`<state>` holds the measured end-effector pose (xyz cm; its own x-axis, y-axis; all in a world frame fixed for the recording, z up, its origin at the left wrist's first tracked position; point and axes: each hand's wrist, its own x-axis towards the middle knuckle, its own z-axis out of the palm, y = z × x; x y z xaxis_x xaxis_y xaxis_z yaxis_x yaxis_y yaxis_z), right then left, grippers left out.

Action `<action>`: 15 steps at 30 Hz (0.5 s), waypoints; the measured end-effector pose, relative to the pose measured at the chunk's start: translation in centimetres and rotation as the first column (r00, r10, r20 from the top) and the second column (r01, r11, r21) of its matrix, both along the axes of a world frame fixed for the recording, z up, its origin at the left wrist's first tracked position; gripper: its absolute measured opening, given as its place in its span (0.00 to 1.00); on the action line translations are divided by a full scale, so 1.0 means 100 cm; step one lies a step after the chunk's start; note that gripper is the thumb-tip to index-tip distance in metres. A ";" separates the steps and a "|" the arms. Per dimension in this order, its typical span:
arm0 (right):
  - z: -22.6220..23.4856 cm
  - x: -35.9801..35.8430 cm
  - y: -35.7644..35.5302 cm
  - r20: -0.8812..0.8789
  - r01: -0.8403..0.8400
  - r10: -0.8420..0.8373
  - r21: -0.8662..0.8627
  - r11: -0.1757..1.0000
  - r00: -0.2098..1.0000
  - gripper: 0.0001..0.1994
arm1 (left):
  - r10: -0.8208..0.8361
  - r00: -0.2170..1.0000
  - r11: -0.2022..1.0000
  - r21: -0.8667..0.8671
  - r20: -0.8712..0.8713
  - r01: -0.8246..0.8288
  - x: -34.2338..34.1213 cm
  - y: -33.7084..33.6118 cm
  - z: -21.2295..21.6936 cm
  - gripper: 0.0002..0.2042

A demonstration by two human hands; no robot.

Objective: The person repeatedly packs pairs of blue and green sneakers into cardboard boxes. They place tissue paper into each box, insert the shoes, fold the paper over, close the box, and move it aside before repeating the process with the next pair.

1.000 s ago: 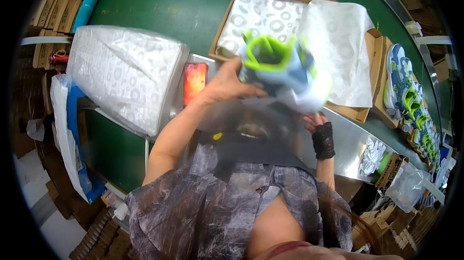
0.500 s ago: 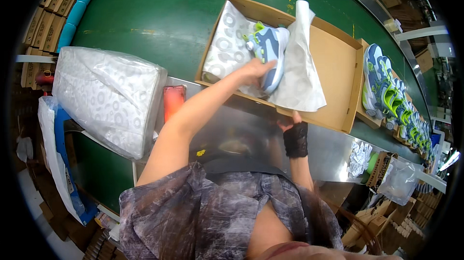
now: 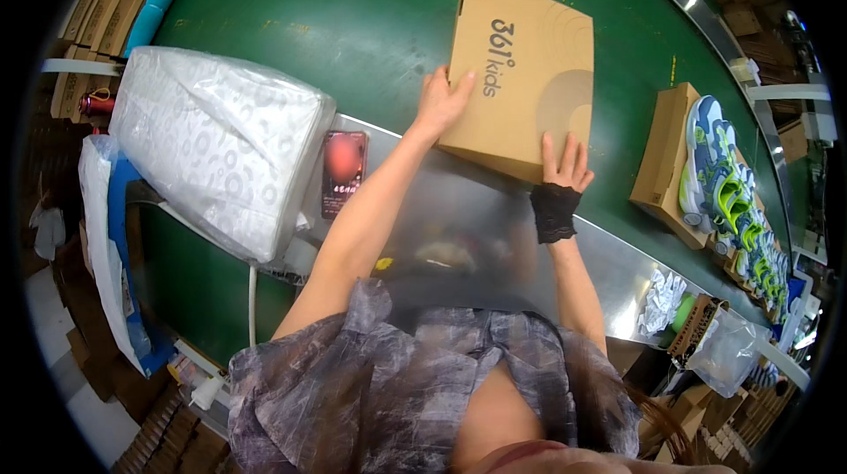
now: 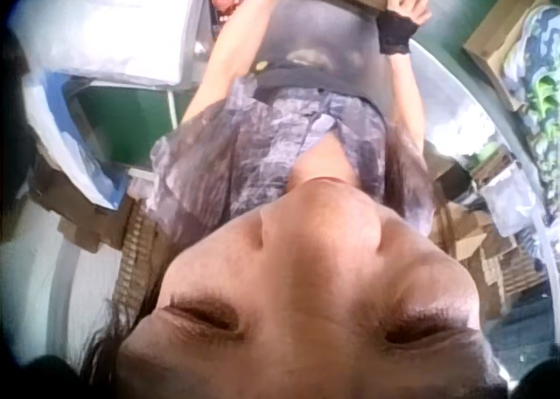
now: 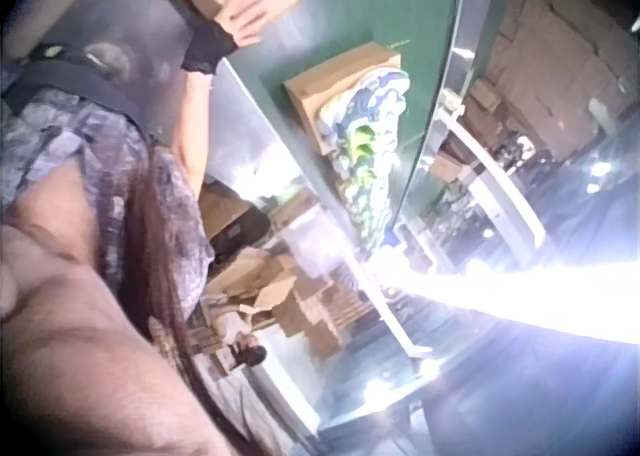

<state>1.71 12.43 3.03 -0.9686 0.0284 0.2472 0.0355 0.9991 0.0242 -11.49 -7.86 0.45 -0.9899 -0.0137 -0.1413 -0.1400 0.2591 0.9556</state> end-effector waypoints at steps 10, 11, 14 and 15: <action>0.051 0.008 0.011 0.035 -0.088 0.092 -0.110 0.990 0.995 0.36 | -0.347 0.868 0.734 0.679 0.356 0.015 -0.017 -0.003 0.012 0.31; 0.063 0.008 0.014 0.026 -0.079 0.081 -0.070 0.994 0.996 0.35 | -0.399 0.838 0.684 0.729 0.373 0.001 -0.013 0.002 0.026 0.32; 0.103 0.017 0.024 -0.068 -0.155 0.149 -0.095 0.983 0.987 0.33 | -0.471 0.814 0.585 0.811 0.340 -0.001 0.008 0.007 0.029 0.31; 0.110 0.027 0.030 -0.101 -0.150 0.140 -0.107 0.983 0.985 0.32 | -0.502 0.806 0.560 0.828 0.314 0.026 0.016 0.013 0.029 0.31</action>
